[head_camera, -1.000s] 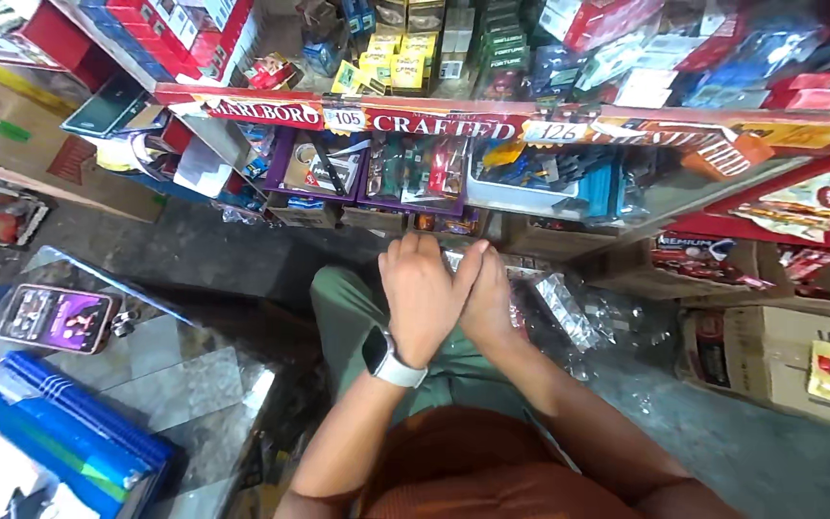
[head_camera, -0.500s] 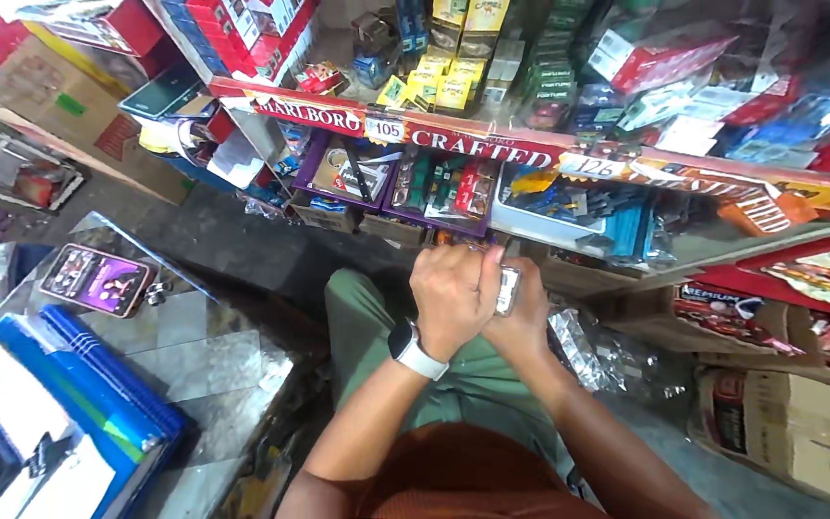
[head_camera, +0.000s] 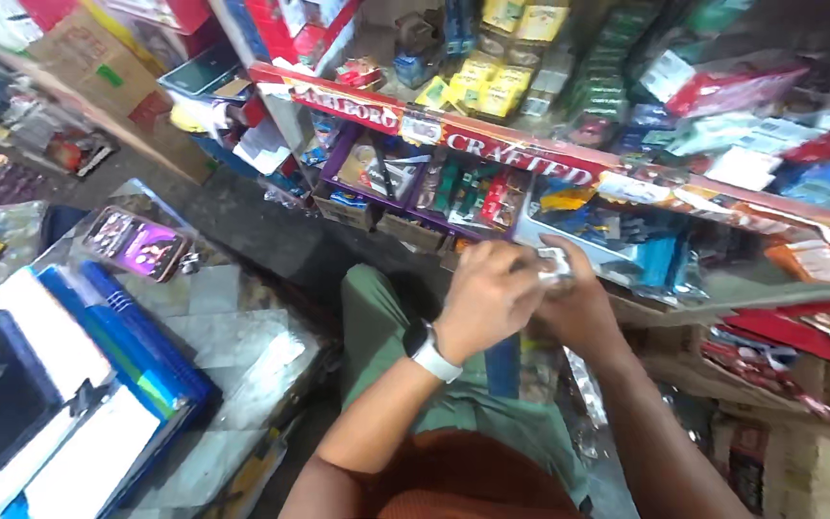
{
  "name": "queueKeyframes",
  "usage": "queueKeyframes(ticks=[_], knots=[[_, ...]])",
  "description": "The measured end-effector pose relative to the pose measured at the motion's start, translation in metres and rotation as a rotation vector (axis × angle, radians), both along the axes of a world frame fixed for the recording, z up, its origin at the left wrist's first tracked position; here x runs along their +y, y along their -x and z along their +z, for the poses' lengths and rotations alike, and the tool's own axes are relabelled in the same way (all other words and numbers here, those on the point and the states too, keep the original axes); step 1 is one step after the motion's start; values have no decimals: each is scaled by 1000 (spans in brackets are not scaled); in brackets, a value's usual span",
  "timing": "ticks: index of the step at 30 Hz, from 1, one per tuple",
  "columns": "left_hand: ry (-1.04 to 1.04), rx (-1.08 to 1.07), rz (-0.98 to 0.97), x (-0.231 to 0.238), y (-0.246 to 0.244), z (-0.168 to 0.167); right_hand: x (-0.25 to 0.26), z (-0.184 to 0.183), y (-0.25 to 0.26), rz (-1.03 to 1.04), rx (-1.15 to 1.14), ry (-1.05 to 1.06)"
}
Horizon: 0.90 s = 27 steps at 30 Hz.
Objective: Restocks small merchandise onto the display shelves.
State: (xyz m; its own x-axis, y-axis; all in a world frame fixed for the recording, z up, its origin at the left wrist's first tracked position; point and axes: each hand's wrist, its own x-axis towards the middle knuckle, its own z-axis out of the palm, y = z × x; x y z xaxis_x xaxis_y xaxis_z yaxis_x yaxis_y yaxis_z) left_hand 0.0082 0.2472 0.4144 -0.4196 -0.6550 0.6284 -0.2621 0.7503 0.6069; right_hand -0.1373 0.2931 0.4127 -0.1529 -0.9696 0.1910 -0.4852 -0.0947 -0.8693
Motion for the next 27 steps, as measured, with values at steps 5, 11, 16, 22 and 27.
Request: queueKeyframes(ticks=[5, 11, 16, 22, 27], knots=[[130, 63, 26, -2, 1, -8, -3, -1, -1, 136, -115, -75], [-50, 21, 52, 5, 0, -12, 20, -38, -4, -11, -24, -95], [-93, 25, 96, 14, 4, -1, 22, -24, -29, -147, 202, -64], [-56, 228, -13, 1, -6, 23, 14, -2, -21, -75, 285, 60], [-74, 349, 109, 3, -3, 35, 1, 5, -22, 37, 473, 165]])
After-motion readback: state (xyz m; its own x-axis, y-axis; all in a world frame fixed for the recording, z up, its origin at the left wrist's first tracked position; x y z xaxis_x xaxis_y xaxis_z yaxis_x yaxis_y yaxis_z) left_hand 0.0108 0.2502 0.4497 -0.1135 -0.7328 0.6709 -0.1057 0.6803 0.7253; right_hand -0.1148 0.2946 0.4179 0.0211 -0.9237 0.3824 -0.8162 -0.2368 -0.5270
